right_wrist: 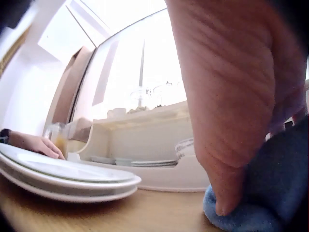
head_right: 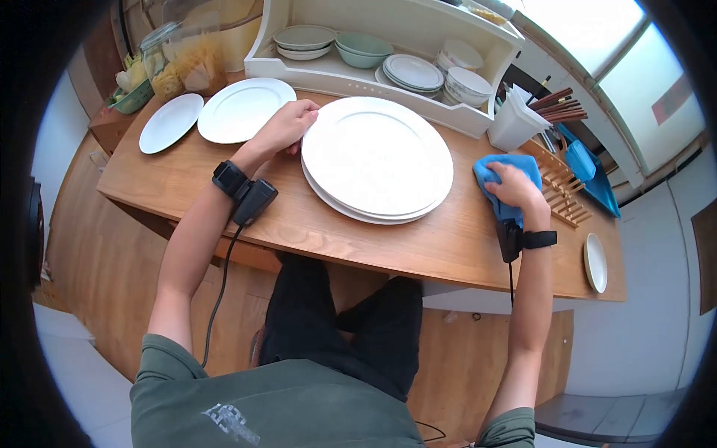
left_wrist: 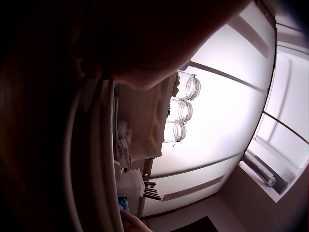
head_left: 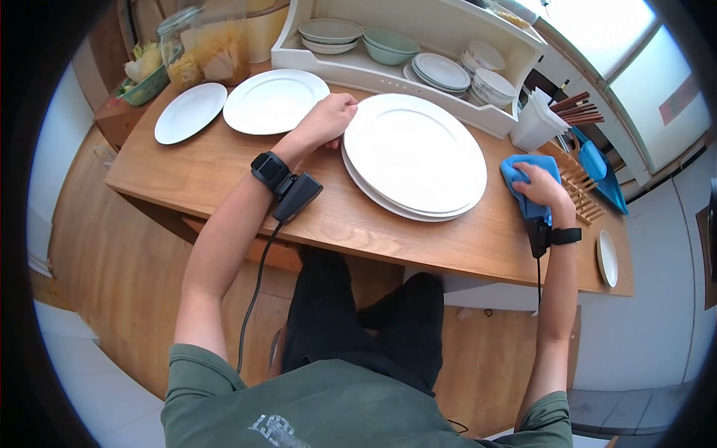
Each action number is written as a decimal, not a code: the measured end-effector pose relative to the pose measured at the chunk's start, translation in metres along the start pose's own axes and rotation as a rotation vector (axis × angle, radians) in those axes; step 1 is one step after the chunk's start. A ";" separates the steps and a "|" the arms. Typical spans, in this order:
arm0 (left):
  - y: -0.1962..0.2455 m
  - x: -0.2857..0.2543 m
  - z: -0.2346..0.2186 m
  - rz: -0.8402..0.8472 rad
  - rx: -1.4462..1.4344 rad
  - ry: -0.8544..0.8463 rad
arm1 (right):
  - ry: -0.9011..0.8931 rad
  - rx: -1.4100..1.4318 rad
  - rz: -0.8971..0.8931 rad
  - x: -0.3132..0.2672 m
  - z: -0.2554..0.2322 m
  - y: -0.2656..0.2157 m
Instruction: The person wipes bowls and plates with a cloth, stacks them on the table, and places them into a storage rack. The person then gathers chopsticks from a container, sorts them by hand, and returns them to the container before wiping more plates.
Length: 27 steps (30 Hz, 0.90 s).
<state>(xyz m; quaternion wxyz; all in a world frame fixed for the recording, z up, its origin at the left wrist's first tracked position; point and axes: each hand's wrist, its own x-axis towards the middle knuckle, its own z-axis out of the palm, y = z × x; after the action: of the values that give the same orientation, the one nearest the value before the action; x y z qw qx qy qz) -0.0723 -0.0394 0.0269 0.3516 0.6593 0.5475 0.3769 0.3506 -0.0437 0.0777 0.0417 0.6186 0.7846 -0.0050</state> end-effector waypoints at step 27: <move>0.018 -0.006 0.004 -0.005 -0.170 -0.004 | 0.177 0.731 -0.031 0.074 0.041 -0.058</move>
<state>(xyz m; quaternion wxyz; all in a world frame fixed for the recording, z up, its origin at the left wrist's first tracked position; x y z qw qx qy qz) -0.0615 -0.0479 0.0402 0.4085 0.6265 0.5141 0.4199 0.2793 0.0119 0.0294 -0.2499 0.5787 0.7410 -0.2316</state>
